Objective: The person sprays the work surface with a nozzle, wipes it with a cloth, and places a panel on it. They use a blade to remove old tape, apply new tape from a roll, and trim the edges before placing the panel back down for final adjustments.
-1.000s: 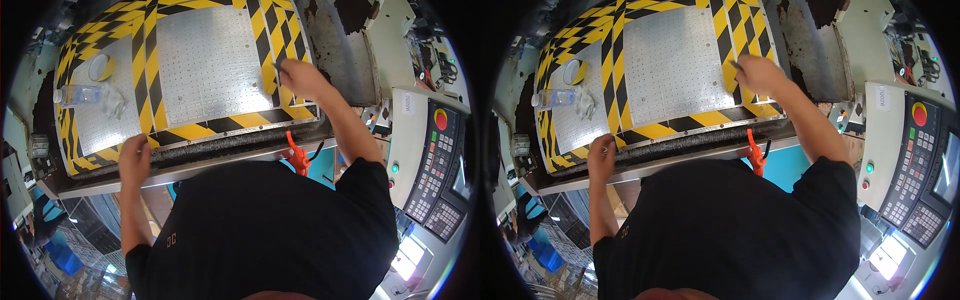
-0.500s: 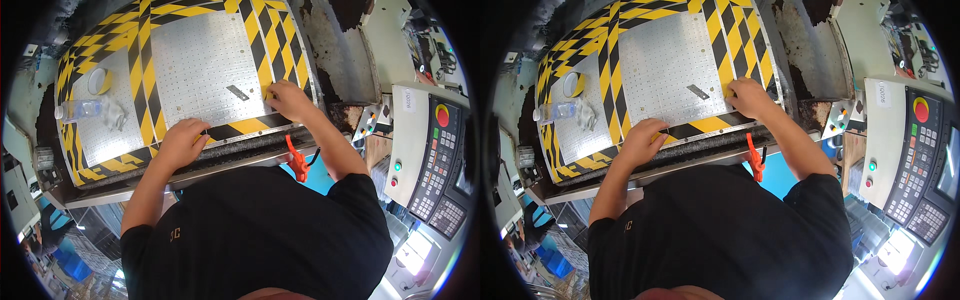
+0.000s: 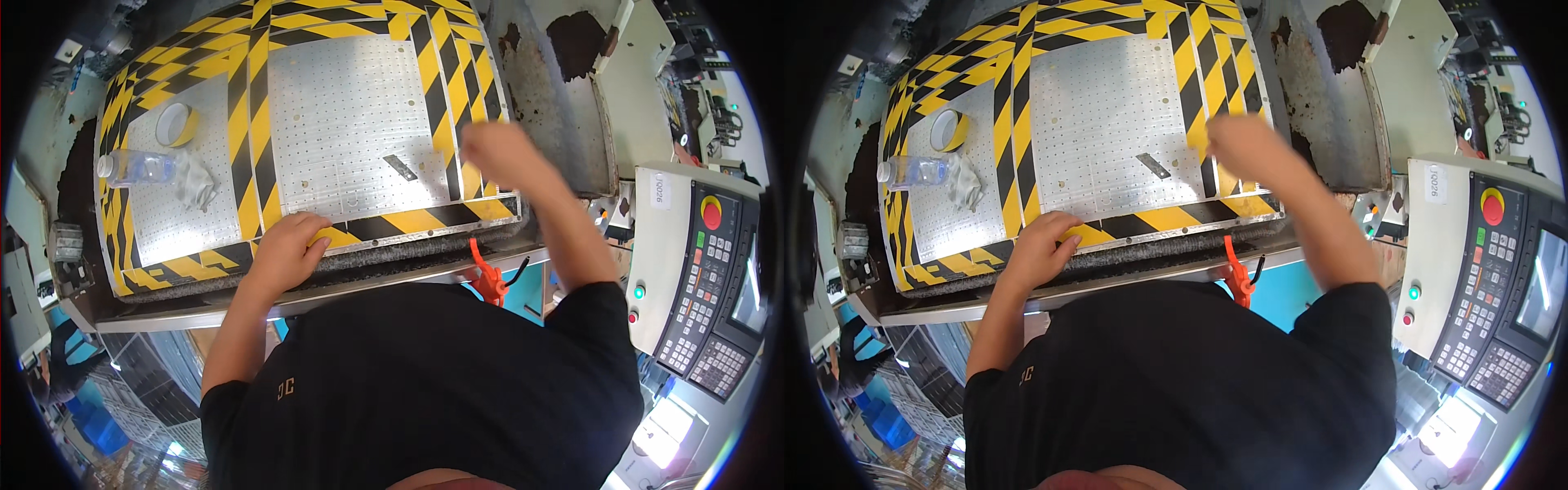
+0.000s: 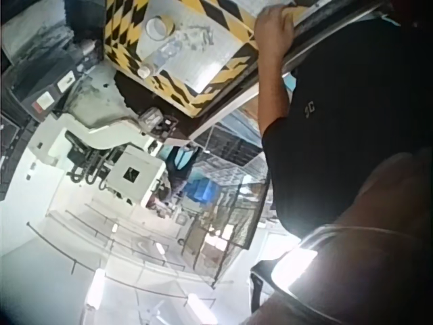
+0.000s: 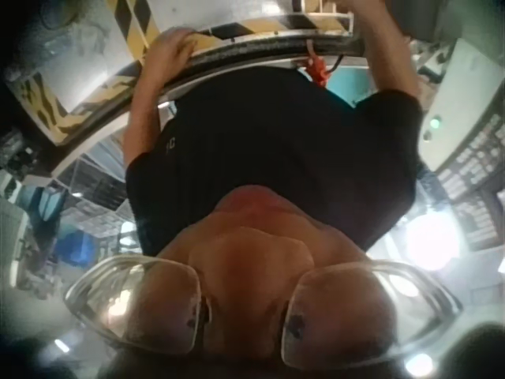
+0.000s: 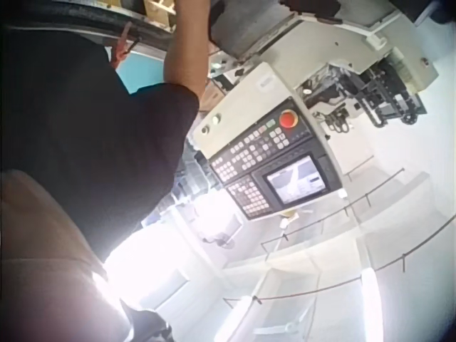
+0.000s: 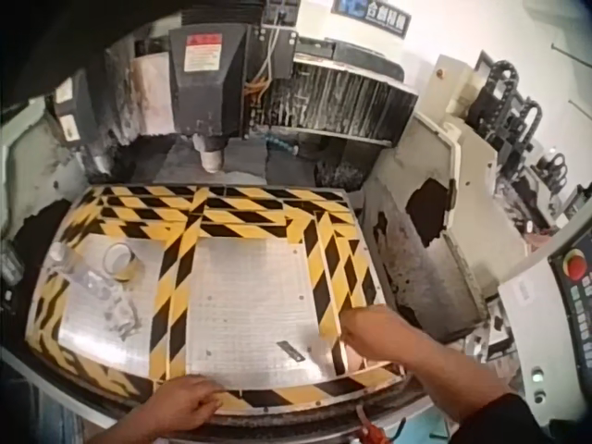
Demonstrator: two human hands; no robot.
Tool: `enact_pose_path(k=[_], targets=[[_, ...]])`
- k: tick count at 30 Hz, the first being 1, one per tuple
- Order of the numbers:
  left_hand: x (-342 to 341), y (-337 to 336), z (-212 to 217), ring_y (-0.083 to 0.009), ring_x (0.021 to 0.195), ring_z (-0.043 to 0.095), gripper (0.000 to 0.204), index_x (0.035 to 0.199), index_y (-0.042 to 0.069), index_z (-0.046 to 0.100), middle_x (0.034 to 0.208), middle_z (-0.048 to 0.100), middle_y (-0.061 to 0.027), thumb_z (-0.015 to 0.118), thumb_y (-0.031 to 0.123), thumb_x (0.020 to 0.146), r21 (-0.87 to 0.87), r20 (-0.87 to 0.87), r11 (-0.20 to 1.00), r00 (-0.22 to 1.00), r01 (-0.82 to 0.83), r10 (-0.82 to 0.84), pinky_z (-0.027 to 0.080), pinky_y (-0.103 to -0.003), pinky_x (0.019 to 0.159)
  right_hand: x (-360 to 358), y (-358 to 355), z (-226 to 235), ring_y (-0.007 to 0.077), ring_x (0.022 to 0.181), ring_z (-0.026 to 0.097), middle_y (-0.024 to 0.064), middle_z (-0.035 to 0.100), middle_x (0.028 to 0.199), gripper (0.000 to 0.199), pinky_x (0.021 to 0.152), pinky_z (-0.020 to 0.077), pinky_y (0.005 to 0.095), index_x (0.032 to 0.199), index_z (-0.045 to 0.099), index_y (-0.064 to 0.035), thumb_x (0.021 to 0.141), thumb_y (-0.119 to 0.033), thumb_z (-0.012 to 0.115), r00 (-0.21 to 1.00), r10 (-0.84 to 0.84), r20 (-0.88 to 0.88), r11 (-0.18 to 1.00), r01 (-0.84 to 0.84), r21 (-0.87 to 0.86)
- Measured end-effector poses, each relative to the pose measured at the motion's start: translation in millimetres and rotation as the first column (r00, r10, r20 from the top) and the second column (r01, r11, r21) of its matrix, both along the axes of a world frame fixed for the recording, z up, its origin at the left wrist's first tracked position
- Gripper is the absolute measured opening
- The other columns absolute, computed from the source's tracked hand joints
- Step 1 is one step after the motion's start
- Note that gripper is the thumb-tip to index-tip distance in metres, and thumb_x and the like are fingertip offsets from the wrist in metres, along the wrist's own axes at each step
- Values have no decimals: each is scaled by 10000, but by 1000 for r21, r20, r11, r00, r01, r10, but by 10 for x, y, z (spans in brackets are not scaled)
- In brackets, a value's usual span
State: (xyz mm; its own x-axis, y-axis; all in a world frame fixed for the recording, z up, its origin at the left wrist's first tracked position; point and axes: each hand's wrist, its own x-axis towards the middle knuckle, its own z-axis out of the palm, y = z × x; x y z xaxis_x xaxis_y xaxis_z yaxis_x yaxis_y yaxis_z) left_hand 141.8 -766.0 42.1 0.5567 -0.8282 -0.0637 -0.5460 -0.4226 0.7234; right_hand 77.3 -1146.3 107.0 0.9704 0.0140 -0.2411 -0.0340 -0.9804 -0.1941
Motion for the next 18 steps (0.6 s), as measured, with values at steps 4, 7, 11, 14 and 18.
enact_pose_path(k=[4, 7, 11, 14, 18], targets=[[12, 159, -9, -356, 1022, 641, 251, 1116, 53, 679, 1075, 691, -137, 692, 142, 882, 38, -23, 997, 997, -67, 68, 518, -428, 875, 581, -178, 964, 355, 703, 626, 150, 638, 731, 208, 641, 486, 438, 801, 616, -37, 844, -210, 723, 979, 76, 188, 984, -43, -174], [-11, 258, -10, -360, 1012, 646, 247, 1108, 49, 682, 1071, 697, -141, 694, 145, 881, 42, -50, 991, 990, -129, 131, 519, -426, 873, 1039, -230, 1585, 216, 647, 564, 75, 608, 731, 202, 605, 453, 363, 877, 644, -44, 843, -199, 770, 998, 18, 55, 933, 3, -360], [-7, 240, 5, -360, 1000, 652, 244, 1101, 42, 687, 1060, 702, -145, 695, 149, 882, 16, -58, 989, 988, -144, 145, 519, -425, 871, 1269, -92, 2297, 297, 706, 657, 177, 672, 760, 241, 634, 503, 397, 828, 704, 5, 818, -225, 774, 997, 73, 30, 890, -52, -453], [-24, 243, -6, -351, 997, 654, 248, 1106, 43, 687, 1064, 700, -147, 694, 153, 884, 32, -87, 987, 983, -160, 162, 521, -421, 865, 1382, -47, 2502, 336, 733, 651, 195, 661, 767, 250, 661, 498, 421, 807, 707, -3, 804, -245, 768, 999, 49, 15, 900, -37, -435], [-26, 213, 1, -336, 969, 663, 255, 1116, 46, 685, 1070, 698, -146, 690, 165, 891, 72, -108, 988, 983, -139, 146, 531, -409, 841, 1428, -72, 2829, 256, 655, 603, 136, 642, 702, 256, 610, 485, 391, 772, 677, -6, 834, -237, 768, 987, 29, 160, 873, 53, -485]])
